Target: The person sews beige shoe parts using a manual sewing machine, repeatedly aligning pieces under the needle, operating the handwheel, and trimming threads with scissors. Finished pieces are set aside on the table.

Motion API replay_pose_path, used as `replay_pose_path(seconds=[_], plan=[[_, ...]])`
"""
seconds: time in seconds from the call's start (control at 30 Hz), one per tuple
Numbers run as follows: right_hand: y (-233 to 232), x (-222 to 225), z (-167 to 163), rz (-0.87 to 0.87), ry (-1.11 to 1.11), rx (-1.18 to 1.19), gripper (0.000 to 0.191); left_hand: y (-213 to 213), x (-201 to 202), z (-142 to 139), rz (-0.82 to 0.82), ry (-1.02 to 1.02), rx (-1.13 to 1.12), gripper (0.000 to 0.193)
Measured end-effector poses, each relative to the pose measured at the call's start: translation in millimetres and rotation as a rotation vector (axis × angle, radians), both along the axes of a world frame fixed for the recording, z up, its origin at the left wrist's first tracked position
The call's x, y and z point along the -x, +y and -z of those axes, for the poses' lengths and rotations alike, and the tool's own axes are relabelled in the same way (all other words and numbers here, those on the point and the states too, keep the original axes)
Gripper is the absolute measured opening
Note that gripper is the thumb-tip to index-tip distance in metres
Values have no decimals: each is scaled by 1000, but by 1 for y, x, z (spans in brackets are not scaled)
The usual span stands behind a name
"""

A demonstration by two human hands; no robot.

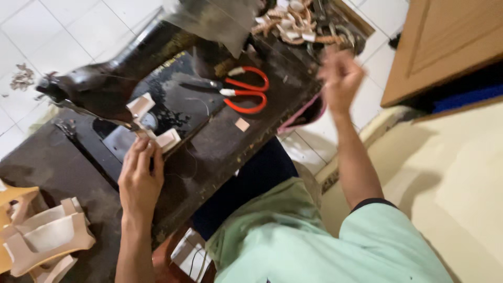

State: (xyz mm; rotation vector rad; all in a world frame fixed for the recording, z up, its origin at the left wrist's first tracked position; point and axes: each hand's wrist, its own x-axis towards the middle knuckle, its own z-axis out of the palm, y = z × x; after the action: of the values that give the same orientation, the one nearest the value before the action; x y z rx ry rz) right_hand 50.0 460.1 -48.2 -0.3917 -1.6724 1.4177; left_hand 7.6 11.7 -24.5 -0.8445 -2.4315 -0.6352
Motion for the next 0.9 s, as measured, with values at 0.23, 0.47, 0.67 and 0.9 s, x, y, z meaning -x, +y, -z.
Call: replay_pose_path(seconds=[0.23, 0.47, 0.67, 0.9], plan=[[60, -46, 96, -394, -252, -79, 57, 2, -10, 2, -14, -23, -10, 13], [53, -41, 125, -315, -448, 186, 52, 1, -11, 4, -17, -59, -39, 14], [69, -56, 121, -328, -27, 470, 35, 3, -10, 5, -29, -57, -42, 14], [80, -71, 103, -257, 38, 404, 36, 7, -11, 1, -29, -43, -48, 14]])
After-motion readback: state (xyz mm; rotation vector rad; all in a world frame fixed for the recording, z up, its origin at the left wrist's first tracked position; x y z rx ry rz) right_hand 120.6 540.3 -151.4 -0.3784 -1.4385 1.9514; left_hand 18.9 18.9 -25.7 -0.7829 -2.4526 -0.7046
